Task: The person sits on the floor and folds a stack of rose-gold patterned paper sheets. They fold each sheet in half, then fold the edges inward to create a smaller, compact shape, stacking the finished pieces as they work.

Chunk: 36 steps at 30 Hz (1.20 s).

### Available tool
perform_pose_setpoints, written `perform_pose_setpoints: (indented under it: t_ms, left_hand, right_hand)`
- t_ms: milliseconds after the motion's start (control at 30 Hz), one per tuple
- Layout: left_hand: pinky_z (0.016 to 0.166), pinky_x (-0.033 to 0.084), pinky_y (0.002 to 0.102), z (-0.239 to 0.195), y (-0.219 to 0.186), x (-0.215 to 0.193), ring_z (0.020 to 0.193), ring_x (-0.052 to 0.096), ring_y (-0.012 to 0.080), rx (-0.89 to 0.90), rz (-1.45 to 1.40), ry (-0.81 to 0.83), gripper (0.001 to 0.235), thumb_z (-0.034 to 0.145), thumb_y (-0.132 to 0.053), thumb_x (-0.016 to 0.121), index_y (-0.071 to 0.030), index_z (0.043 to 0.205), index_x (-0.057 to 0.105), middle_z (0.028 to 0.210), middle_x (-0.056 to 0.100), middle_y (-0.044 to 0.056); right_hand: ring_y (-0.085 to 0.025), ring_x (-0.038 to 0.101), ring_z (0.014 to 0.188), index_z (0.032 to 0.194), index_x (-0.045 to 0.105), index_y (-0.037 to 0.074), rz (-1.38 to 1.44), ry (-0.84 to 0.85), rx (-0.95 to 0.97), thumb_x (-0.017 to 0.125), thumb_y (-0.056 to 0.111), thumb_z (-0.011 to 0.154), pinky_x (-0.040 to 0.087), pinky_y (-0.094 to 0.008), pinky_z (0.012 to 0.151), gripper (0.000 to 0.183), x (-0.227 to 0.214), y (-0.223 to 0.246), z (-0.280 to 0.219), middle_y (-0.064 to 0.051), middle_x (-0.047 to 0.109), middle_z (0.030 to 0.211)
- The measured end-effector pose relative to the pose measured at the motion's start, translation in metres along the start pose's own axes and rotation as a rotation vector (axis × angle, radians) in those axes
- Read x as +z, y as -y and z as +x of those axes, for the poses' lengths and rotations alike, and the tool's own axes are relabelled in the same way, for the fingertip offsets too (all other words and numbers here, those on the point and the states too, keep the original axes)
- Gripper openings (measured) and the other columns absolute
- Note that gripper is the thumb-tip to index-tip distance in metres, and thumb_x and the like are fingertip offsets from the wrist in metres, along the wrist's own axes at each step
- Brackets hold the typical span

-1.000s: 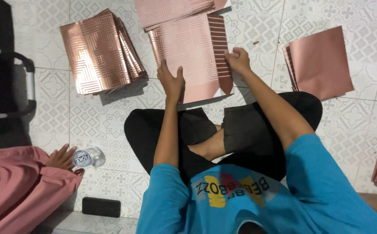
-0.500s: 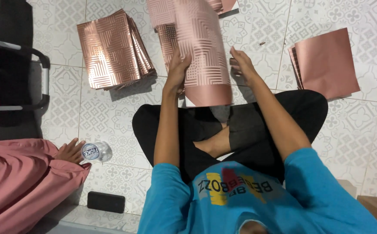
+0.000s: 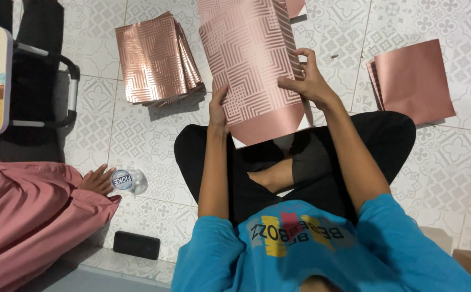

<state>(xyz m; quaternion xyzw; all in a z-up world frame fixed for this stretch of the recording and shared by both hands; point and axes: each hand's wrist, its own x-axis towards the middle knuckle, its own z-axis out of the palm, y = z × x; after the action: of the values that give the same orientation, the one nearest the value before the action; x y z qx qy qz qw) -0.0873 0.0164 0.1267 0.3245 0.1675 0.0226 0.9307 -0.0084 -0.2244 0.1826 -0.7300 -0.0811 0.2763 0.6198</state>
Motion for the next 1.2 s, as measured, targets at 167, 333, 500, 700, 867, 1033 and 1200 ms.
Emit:
perform_pose_setpoints:
  t_ms: [167,333,500,700,867,1033,1200]
  left_hand:
    - [0.089,0.055,0.043,0.011,0.032,-0.061,0.098,0.070,0.0330,-0.131,-0.290,-0.037,0.034,0.091,-0.023,0.063,0.002,0.115,0.069,0.107,0.073,0.015]
    - [0.078,0.055,0.036,0.018,0.017,-0.066,0.080,0.068,0.0272,-0.149,-0.243,-0.117,0.015,0.084,-0.014,0.066,-0.002,0.093,0.068,0.086,0.069,0.010]
    - [0.069,0.055,0.037,0.018,-0.007,-0.051,0.080,0.069,0.0270,-0.258,0.095,0.020,0.021,0.083,-0.017,0.063,-0.002,0.098,0.064,0.094,0.069,0.010]
    - [0.106,0.046,0.039,0.035,0.015,-0.057,0.108,0.059,0.0246,-0.106,0.639,-0.107,0.023,0.089,-0.026,0.060,-0.006,0.099,0.061,0.106,0.059,0.008]
    - [0.096,0.046,0.038,0.012,0.007,-0.008,0.110,0.061,0.0259,-0.121,0.364,-0.081,0.059,0.085,-0.047,0.064,-0.007,0.128,0.058,0.124,0.065,0.009]
    - [0.090,0.060,0.046,0.012,0.001,-0.007,0.108,0.070,0.0331,-0.069,0.249,-0.012,0.067,0.090,-0.055,0.059,-0.001,0.129,0.063,0.118,0.071,0.016]
    - [0.121,0.031,0.052,0.005,-0.021,0.010,0.154,0.025,0.0366,-0.097,0.406,-0.110,0.126,0.076,-0.056,0.068,-0.022,0.160,-0.019,0.169,0.015,0.020]
  right_hand:
    - [-0.019,0.054,0.110,0.120,0.029,0.022,0.009,-0.065,-0.087,0.083,0.034,0.083,0.050,-0.034,0.090,0.066,0.016,0.001,0.012,-0.007,0.048,0.128]
    - [-0.017,0.056,0.104,0.118,0.032,0.019,-0.039,-0.088,-0.311,0.084,0.031,0.087,0.053,-0.032,0.087,0.062,0.011,-0.012,0.024,-0.005,0.043,0.121]
    - [-0.018,0.050,0.104,0.118,0.038,0.019,-0.026,-0.151,-0.376,0.082,0.028,0.089,0.044,-0.032,0.089,0.053,0.012,-0.023,0.031,-0.003,0.041,0.117]
    - [-0.022,0.054,0.111,0.122,0.050,0.010,-0.305,-0.344,-0.519,0.087,0.030,0.085,0.048,-0.036,0.101,0.056,0.019,-0.022,0.030,-0.008,0.049,0.117]
    - [-0.022,0.058,0.110,0.126,0.051,0.010,-0.143,-0.181,-0.493,0.078,0.026,0.092,0.051,-0.035,0.095,0.046,0.020,-0.028,0.031,-0.009,0.056,0.119]
    - [-0.019,0.066,0.111,0.126,0.061,0.007,0.185,-0.050,-0.404,0.068,0.019,0.100,0.057,-0.034,0.097,0.030,0.006,-0.034,0.030,-0.005,0.068,0.120]
    - [-0.018,0.069,0.104,0.120,0.067,0.010,0.178,-0.043,-0.291,0.074,0.019,0.098,0.060,-0.030,0.084,0.025,-0.006,-0.035,0.026,-0.004,0.070,0.122]
